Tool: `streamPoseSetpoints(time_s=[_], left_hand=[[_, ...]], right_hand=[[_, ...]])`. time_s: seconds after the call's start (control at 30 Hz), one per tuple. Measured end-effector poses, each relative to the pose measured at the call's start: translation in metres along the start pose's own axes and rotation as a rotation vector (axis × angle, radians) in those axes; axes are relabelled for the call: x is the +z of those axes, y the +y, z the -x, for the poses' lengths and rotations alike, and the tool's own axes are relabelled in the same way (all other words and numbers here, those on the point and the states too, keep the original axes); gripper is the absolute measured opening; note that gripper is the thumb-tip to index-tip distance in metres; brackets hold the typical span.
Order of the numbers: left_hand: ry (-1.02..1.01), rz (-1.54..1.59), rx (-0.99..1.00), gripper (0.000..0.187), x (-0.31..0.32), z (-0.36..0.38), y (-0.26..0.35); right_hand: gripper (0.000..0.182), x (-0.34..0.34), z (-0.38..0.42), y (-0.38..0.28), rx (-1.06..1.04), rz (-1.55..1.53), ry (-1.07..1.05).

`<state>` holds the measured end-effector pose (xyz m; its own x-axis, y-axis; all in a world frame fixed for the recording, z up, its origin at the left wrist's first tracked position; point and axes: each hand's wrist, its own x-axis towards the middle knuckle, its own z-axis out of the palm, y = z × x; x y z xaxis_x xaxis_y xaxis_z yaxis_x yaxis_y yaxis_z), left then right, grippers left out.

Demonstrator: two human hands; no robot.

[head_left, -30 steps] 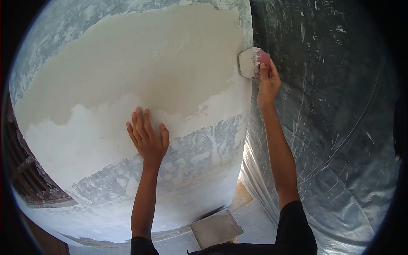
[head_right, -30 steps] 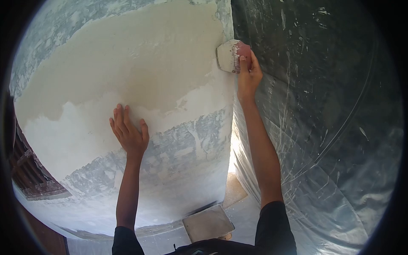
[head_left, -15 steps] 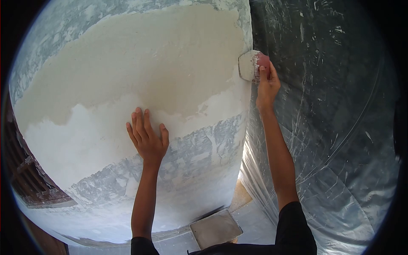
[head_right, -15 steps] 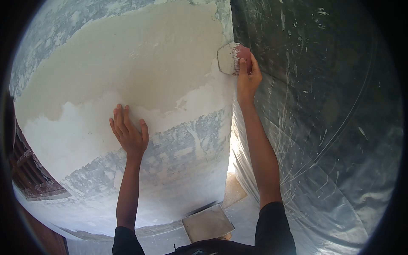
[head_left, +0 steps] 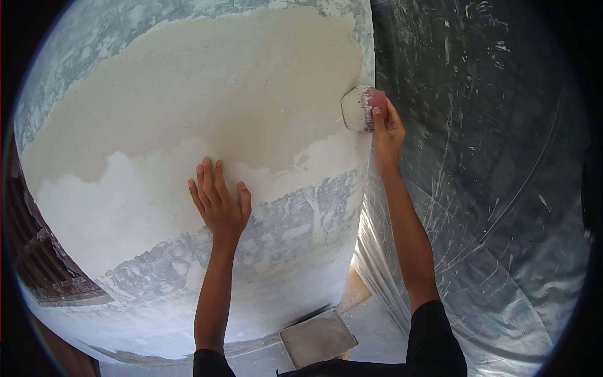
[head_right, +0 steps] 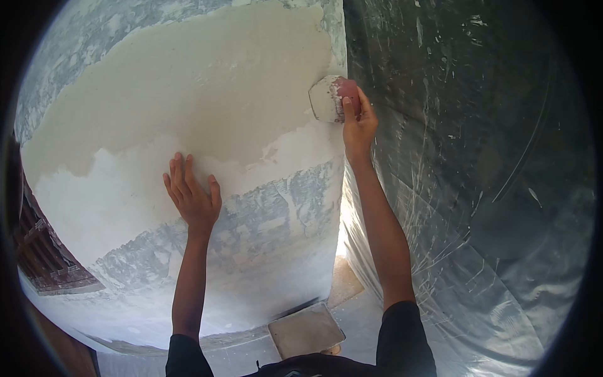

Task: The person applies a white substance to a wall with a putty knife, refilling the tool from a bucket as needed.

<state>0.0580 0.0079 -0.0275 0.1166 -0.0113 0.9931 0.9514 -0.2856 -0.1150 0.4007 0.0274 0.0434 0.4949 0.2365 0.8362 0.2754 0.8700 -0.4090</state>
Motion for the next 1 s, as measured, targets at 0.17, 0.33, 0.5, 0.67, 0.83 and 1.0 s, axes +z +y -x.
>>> streamPoseSetpoints(time_s=[0.17,0.33,0.5,0.67,0.83,1.0], left_hand=[[0.011,-0.004,0.006,0.055,0.000,-0.001,-0.001],[0.004,0.008,-0.007,0.055,-0.001,0.001,-0.001],[0.016,0.002,0.007,0.054,-0.001,0.002,-0.001],[0.008,0.013,0.007,0.054,-0.001,0.002,0.000],[0.012,0.019,0.007,0.055,-0.001,0.003,-0.001],[0.018,0.030,0.005,0.056,0.000,0.002,-0.001]], right_hand=[[0.043,0.006,0.004,-0.015,0.091,-0.258,0.135],[0.042,0.014,0.010,-0.004,-0.068,0.254,-0.141],[0.042,0.006,-0.015,-0.017,0.116,-0.227,0.239],[0.038,0.017,-0.006,-0.010,-0.051,-0.037,0.040],[0.038,0.009,-0.017,-0.015,0.083,-0.173,0.314],[0.036,0.016,0.001,-0.009,0.012,-0.107,0.042]])
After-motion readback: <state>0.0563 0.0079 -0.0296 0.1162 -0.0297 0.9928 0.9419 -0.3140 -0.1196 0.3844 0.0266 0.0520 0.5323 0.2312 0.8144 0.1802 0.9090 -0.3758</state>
